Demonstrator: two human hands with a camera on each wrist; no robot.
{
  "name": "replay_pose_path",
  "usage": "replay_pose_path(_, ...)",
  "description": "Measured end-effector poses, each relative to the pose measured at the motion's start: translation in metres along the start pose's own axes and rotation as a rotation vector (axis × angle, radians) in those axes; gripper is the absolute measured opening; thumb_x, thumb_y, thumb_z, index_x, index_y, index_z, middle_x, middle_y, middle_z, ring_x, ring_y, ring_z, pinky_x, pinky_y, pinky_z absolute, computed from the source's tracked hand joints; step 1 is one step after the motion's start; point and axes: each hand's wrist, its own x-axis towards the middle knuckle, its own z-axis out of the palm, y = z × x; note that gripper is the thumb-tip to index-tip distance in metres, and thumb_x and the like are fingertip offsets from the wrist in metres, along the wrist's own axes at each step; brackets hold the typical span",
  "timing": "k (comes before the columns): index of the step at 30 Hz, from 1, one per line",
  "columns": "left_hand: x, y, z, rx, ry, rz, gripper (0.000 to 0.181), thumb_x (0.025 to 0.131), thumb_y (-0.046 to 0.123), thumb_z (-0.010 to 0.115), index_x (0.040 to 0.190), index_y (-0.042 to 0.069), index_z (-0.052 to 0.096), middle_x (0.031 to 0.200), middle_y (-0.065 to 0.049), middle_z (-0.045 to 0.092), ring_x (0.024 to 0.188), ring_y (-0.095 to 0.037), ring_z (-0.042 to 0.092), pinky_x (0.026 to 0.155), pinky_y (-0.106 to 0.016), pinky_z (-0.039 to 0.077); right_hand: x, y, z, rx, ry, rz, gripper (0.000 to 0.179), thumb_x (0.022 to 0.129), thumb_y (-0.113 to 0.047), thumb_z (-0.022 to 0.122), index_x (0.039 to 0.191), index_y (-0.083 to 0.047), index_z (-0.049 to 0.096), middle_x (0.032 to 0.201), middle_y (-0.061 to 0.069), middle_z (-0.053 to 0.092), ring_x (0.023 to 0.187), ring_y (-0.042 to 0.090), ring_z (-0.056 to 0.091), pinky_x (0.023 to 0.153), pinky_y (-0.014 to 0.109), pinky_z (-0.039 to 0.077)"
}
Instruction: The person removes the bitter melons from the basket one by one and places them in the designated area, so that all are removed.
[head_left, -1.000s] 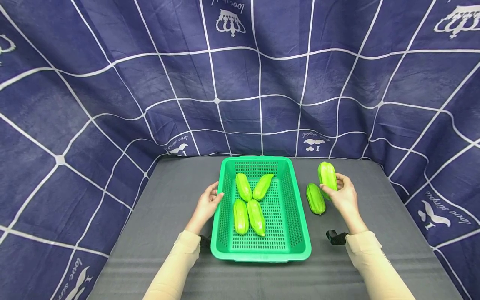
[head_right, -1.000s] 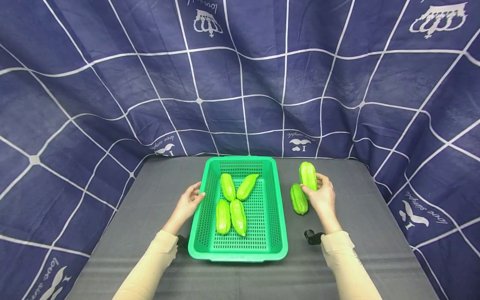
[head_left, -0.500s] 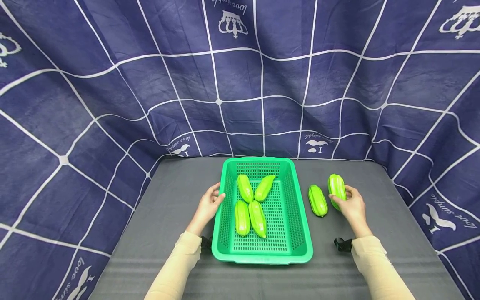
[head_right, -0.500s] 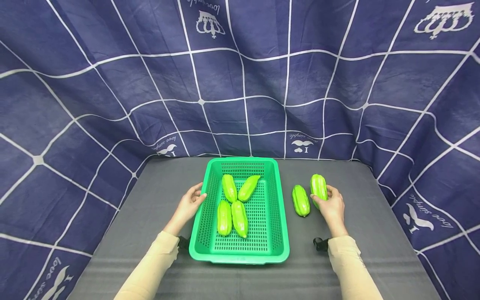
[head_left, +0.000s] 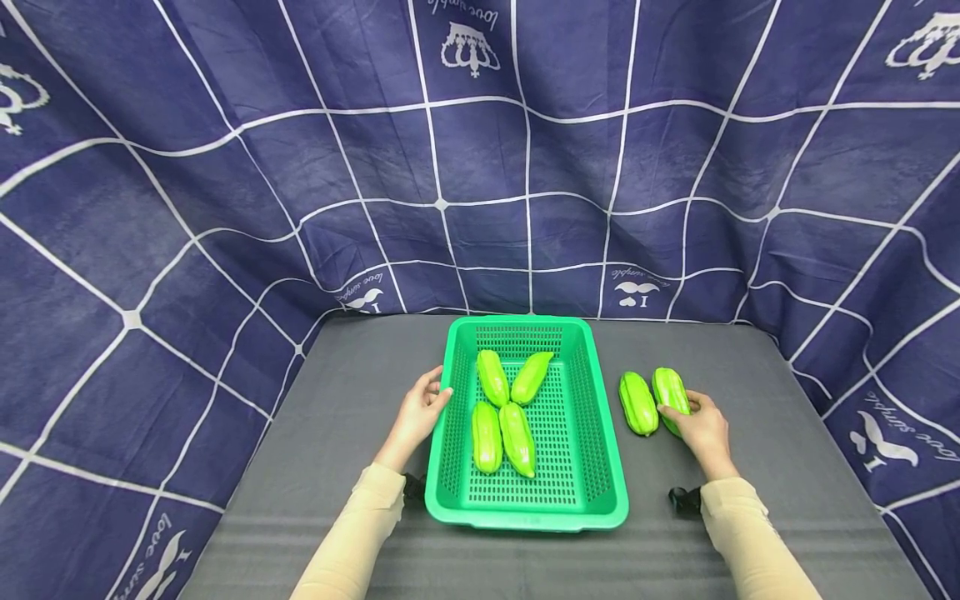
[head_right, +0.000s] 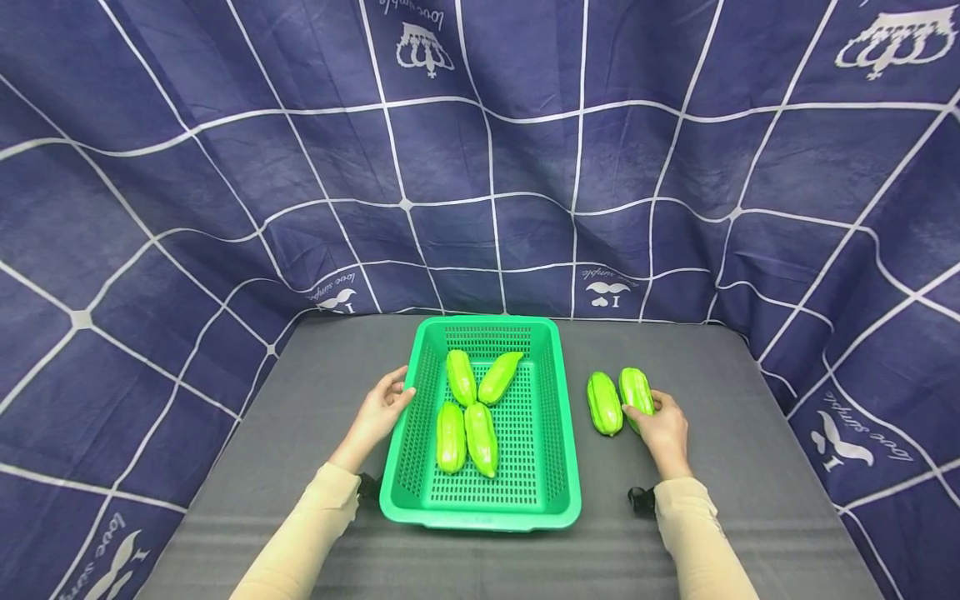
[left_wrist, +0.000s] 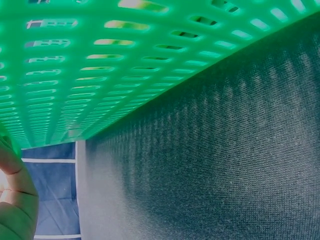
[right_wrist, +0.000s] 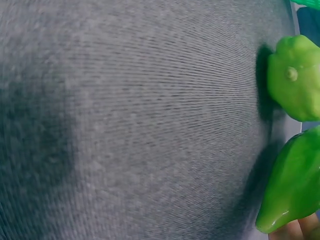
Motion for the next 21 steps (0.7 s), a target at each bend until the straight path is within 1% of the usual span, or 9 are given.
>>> replay_pose_path(8,-0.0005,0.0003,0.0000,-0.006,0.004,0.014,0.056,0.100,0.018,0.060,0.150,0.006,0.039,0.124,-0.023,0.058,0.067,-0.014,0.047,0.064,-0.031,0.040,-0.0016,0.0000,0.0014,0.005,-0.010,0.002,0.067,0.090,-0.027,0.069,0.141,0.009,0.043,0.133,0.032,0.053,0.120,0.047,0.051,0.100,0.054,0.040)
replay_pose_path(15,-0.0002,-0.0003,0.0004,-0.009,-0.001,0.020,0.056,0.100,0.018,0.060,0.150,0.005,0.038,0.124,-0.022,0.058,0.069,-0.014,0.048,0.066,-0.032,0.041,-0.0027,0.0008,0.0054,-0.014,-0.026,0.038,0.067,0.094,-0.029,0.065,0.143,0.009,0.040,0.137,0.032,0.050,0.125,0.047,0.048,0.103,0.055,0.039)
replay_pose_path(21,-0.0004,0.0000,0.0004,-0.009,0.004,0.013,0.055,0.100,0.017,0.060,0.150,0.006,0.039,0.123,-0.022,0.059,0.073,-0.014,0.051,0.068,-0.032,0.042,-0.0036,0.0014,0.0078,-0.030,-0.023,0.018,0.065,0.095,-0.028,0.063,0.142,0.010,0.041,0.137,0.033,0.050,0.125,0.049,0.047,0.103,0.056,0.038)
